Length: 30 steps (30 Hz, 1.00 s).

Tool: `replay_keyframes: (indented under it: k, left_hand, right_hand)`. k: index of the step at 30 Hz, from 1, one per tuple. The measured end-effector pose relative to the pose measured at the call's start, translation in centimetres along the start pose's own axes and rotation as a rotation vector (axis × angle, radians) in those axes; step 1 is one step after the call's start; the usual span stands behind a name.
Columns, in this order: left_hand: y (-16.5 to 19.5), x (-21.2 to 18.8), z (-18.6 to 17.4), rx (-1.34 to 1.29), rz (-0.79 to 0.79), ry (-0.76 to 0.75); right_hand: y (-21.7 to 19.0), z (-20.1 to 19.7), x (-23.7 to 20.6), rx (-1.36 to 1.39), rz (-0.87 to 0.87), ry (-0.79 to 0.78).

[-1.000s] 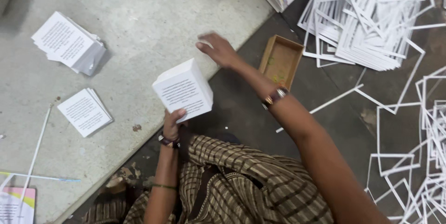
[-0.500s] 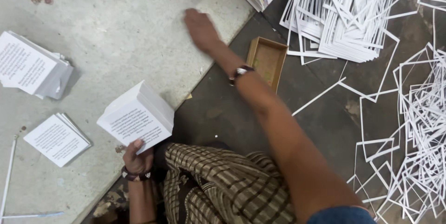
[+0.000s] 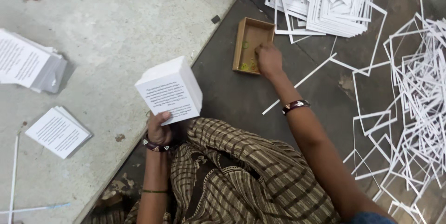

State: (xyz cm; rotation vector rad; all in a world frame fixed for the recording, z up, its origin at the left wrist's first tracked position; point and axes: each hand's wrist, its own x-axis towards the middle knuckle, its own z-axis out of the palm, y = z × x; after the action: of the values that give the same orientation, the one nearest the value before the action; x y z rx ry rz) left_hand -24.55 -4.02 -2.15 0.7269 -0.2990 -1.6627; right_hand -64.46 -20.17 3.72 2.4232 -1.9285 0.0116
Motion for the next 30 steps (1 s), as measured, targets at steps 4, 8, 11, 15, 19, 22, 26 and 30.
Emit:
replay_keyframes:
  k: [4, 8, 11, 15, 19, 22, 26, 30]
  left_hand:
    - [0.0, -1.0, 0.3, -0.137, -0.099, -0.011]
    - [-0.6, -1.1, -0.7, -0.282, -0.119, -0.044]
    - [-1.2, -0.6, -1.0, -0.381, -0.069, -0.072]
    - [-2.0, 0.2, -0.2, -0.446, -0.017, -0.135]
    - [-2.1, 0.8, 0.9, -0.483, -0.102, -0.195]
    - [-2.2, 0.6, 1.2, -0.486, -0.119, -0.180]
    - [-2.8, 0.3, 1.8, -0.554, -0.065, -0.188]
    - [-3.5, 0.7, 2.1, -0.597, -0.054, -0.161]
  right_hand:
    - [-1.1, 0.2, 0.7, -0.270, -0.073, 0.043]
    - [-1.6, -1.0, 1.8, -0.127, -0.037, 0.106]
    - [-4.2, -2.7, 2.4, 0.336, 0.177, 0.119]
    - [-11.8, -3.4, 1.3, 0.829, 0.112, -0.082]
    - [-16.1, -4.0, -0.3, 1.055, -0.213, -0.106]
    - [-16.7, -4.7, -0.8, 1.070, -0.287, -0.125]
    - [-16.1, -5.8, -1.2, 1.028, -0.360, -0.126]
    - [-15.4, -6.5, -1.6, 1.128, -0.284, -0.225]
